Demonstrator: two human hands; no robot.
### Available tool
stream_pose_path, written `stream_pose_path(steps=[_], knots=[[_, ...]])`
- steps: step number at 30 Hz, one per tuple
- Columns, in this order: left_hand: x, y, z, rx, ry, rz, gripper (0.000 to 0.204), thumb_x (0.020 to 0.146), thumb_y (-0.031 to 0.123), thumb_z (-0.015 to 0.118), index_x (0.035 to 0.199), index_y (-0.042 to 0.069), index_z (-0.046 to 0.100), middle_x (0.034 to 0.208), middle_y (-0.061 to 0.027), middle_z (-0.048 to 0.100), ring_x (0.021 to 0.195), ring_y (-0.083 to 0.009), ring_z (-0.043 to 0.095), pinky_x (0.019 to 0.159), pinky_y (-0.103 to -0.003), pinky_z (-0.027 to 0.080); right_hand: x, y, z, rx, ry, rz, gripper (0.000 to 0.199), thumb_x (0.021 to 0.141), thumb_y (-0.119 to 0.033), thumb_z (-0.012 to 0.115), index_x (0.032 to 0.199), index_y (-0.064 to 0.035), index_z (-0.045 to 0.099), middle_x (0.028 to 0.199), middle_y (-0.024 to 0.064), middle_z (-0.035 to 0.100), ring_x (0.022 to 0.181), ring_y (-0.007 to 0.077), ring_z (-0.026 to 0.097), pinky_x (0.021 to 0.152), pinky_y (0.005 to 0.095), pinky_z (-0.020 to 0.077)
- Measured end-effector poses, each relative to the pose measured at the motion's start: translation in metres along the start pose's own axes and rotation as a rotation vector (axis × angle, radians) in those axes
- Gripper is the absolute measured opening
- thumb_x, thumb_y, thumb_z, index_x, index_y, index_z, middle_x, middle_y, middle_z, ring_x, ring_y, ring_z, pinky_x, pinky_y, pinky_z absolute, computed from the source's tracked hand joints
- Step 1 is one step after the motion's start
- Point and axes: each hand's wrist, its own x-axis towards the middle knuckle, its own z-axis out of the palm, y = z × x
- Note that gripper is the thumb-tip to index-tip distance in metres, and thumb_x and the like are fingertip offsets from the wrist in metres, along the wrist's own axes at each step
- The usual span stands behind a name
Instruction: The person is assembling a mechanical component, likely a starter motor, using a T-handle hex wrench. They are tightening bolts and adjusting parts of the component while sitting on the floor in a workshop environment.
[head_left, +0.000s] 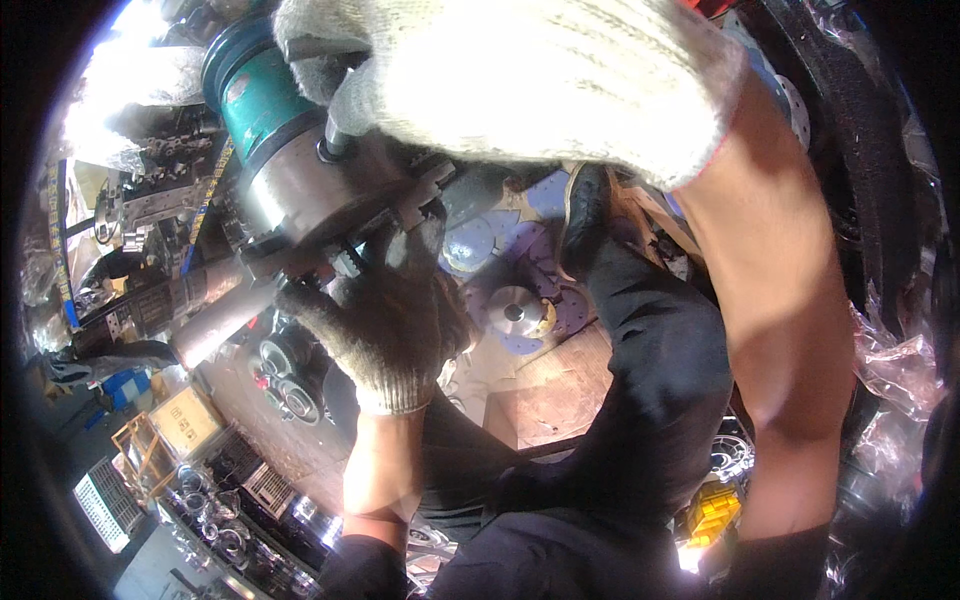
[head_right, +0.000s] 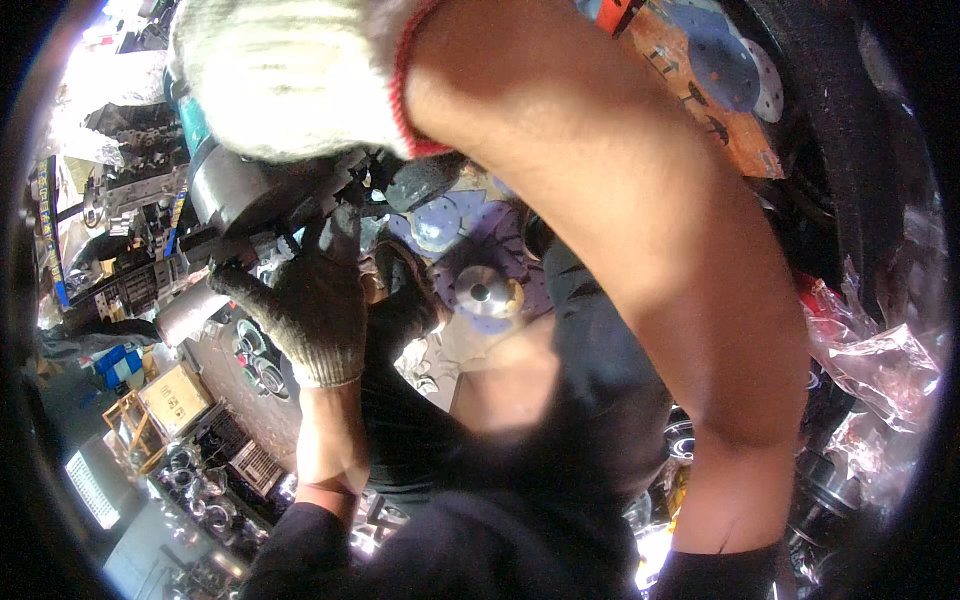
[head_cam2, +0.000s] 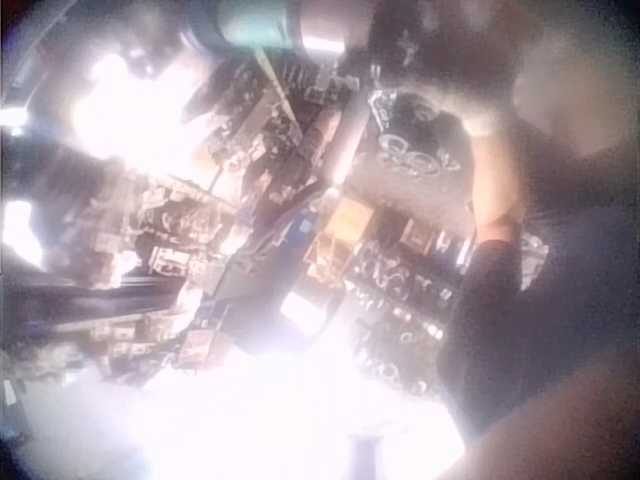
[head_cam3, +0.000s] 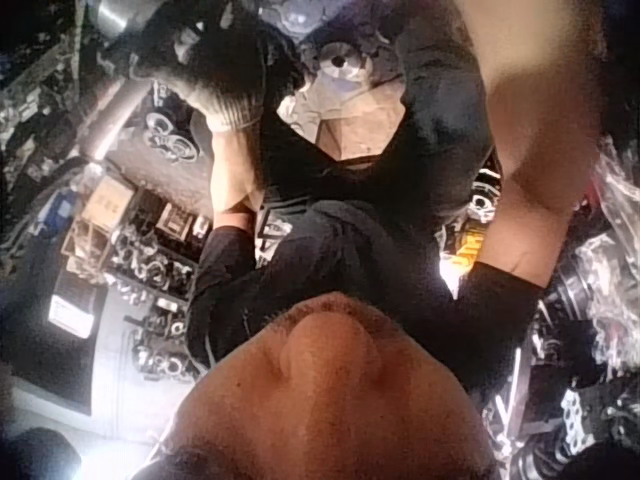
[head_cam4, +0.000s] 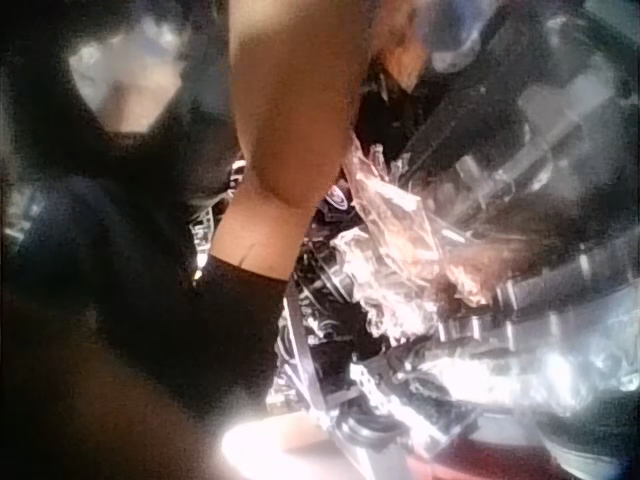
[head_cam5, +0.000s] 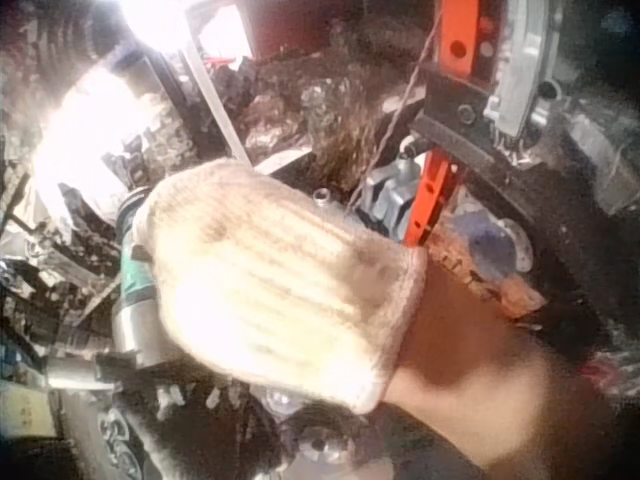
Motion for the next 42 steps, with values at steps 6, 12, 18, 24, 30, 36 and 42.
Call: stream_pose_path(steps=[6, 12, 18, 24, 30, 36, 42], knots=[[0.003, -0.005, 0.004, 0.436, 0.164, 0.147, 0.101, 0.080, 0.084, 0.063, 0.151, 0.014, 0.048, 0.155, -0.0167, 0.048, 0.141, -0.0329, 0.046, 0.122, -0.050, 0.034, 0.003, -0.043, 0.010, -0.955, -0.007, 0.696, 0.022, 0.104, -0.019, 0.058, 0.096, -0.0022, 0.070, 0.091, 0.0063, 0.074, 0.079, 0.0074, 0.070, 0.070, 0.0224, 0.0615], [0.002, -0.008, 0.007, 0.483, 0.146, 0.201, 0.098, 0.083, 0.084, 0.061, 0.152, 0.016, 0.047, 0.156, -0.0156, 0.046, 0.141, -0.0331, 0.046, 0.121, -0.050, 0.035, 0.020, -0.053, 0.019, -1.057, 0.003, 0.791, 0.022, 0.104, -0.018, 0.058, 0.096, -0.0019, 0.070, 0.090, 0.0067, 0.074, 0.077, 0.0079, 0.069, 0.070, 0.0228, 0.0614], [-0.001, -0.003, 0.004, 0.472, 0.088, 0.130, 0.094, 0.084, 0.083, 0.059, 0.151, 0.018, 0.048, 0.155, -0.0139, 0.047, 0.140, -0.0323, 0.046, 0.121, -0.049, 0.036, 0.027, -0.071, 0.024, -1.075, 0.002, 0.852, 0.021, 0.103, -0.017, 0.059, 0.096, -0.0017, 0.071, 0.089, 0.0071, 0.074, 0.076, 0.0083, 0.069, 0.070, 0.0232, 0.0613], [0.000, -0.006, 0.006, 0.450, 0.113, 0.188, 0.090, 0.086, 0.082, 0.058, 0.149, 0.018, 0.051, 0.151, -0.0115, 0.053, 0.139, -0.0308, 0.047, 0.119, -0.049, 0.038, 0.034, -0.088, 0.027, -1.083, 0.014, 0.905, 0.021, 0.103, -0.016, 0.059, 0.096, -0.0015, 0.071, 0.087, 0.0074, 0.074, 0.075, 0.0088, 0.069, 0.069, 0.0236, 0.0612], [0.002, -0.008, 0.008, 0.471, 0.084, 0.191, 0.091, 0.086, 0.080, 0.060, 0.150, 0.015, 0.049, 0.151, -0.0093, 0.054, 0.138, -0.0307, 0.048, 0.116, -0.050, 0.042, 0.038, -0.098, 0.029, -1.092, 0.019, 0.938, 0.020, 0.103, -0.016, 0.060, 0.096, -0.0012, 0.072, 0.086, 0.0078, 0.074, 0.074, 0.0093, 0.069, 0.069, 0.0240, 0.0611], [0.002, -0.005, 0.003, 0.479, 0.080, 0.198, 0.092, 0.086, 0.080, 0.061, 0.151, 0.015, 0.049, 0.149, -0.0101, 0.055, 0.137, -0.0313, 0.050, 0.116, -0.050, 0.043, 0.038, -0.087, 0.026, -1.107, 0.004, 0.924, 0.019, 0.102, -0.015, 0.060, 0.096, -0.0010, 0.072, 0.085, 0.0082, 0.074, 0.073, 0.0098, 0.069, 0.068, 0.0244, 0.0610], [0.002, -0.001, -0.001, 0.460, 0.064, 0.143, 0.092, 0.086, 0.080, 0.060, 0.150, 0.015, 0.049, 0.149, -0.0094, 0.055, 0.137, -0.0305, 0.050, 0.118, -0.050, 0.041, 0.039, -0.058, 0.019, -1.178, -0.015, 0.827, 0.019, 0.102, -0.014, 0.061, 0.096, -0.0008, 0.072, 0.084, 0.0085, 0.074, 0.072, 0.0103, 0.069, 0.068, 0.0248, 0.0609]])
